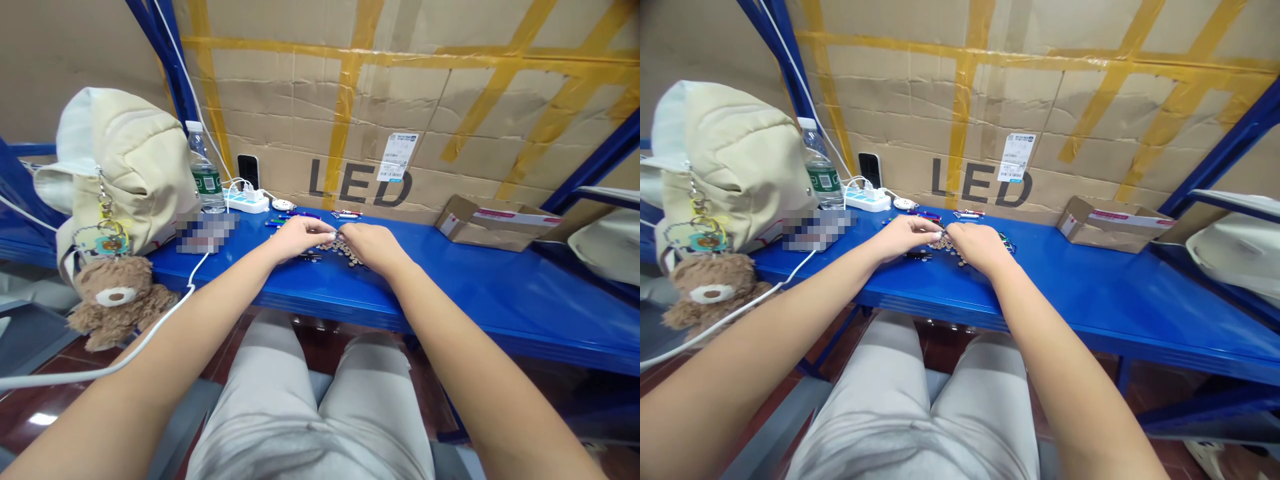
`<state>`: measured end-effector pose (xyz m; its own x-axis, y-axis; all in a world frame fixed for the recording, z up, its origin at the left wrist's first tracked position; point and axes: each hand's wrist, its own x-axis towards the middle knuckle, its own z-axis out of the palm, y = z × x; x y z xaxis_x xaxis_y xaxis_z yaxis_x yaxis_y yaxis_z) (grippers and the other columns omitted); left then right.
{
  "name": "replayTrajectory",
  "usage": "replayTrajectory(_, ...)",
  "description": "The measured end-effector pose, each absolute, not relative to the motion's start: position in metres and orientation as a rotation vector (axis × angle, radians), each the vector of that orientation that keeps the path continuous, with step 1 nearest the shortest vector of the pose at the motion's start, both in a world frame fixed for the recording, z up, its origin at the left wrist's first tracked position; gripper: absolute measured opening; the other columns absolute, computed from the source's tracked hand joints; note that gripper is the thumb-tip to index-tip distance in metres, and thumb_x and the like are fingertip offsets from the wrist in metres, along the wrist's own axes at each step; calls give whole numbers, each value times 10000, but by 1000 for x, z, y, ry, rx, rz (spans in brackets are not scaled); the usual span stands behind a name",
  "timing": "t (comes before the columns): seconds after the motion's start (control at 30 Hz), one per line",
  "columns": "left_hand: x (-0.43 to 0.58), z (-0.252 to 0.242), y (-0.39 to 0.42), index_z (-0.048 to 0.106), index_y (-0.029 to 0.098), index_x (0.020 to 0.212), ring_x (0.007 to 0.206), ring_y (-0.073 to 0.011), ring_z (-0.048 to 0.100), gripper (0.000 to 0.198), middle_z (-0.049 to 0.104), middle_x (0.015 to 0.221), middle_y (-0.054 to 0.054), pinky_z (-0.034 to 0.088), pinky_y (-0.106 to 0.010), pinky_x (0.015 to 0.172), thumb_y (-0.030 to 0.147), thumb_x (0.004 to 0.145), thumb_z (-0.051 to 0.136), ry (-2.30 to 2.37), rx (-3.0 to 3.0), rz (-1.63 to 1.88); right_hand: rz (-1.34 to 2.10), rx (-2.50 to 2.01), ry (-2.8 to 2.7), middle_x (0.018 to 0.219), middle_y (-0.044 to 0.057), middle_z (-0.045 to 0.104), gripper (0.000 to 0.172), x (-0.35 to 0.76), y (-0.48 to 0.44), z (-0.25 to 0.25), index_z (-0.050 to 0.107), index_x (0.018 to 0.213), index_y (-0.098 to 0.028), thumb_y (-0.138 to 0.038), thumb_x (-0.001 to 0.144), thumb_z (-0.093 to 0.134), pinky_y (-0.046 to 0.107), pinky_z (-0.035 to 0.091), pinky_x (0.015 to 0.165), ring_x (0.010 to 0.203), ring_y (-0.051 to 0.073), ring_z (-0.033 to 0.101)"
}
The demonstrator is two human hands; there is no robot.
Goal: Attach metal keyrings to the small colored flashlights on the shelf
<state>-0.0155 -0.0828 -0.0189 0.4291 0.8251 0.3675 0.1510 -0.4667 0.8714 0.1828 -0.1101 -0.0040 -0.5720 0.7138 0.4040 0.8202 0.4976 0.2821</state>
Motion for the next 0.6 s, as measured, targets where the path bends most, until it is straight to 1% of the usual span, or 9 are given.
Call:
replayTrajectory(0.13,-15,-19,-85,722,120,927,820,-194,669,321,732,884,-84,519,-357,824,347,701,733,806,1903,1049,-640,-1299,-2517,890,77,663,213,183,-110,-4,559,977,-190,-278,948,367,268,279,603,777,195,572)
replayTrajectory(0.3,-15,-18,-87,721,107,906,799,-199,669,293,727,849,-88,520,-339,775,324,708,719,794,1962,1078,-483,-1263,-2481,826,70,656,291,183,-109,-11,543,925,-198,-328,971,286,266,281,599,721,195,568)
replayTrajectory(0.47,-15,-18,-88,724,123,899,804,-188,659,257,717,843,-77,509,-317,773,322,741,687,779,2150,1167,-173,-1205,-2410,774,61,632,348,176,-108,-16,517,870,-196,-392,974,248,267,318,613,674,188,543)
replayTrajectory(0.6,-12,-19,-87,716,152,939,853,-183,651,246,715,915,-70,497,-312,802,329,786,642,843,2249,1261,107,-1097,-2298,726,33,608,413,180,-102,-12,532,801,-189,-442,965,251,261,372,654,670,163,533)
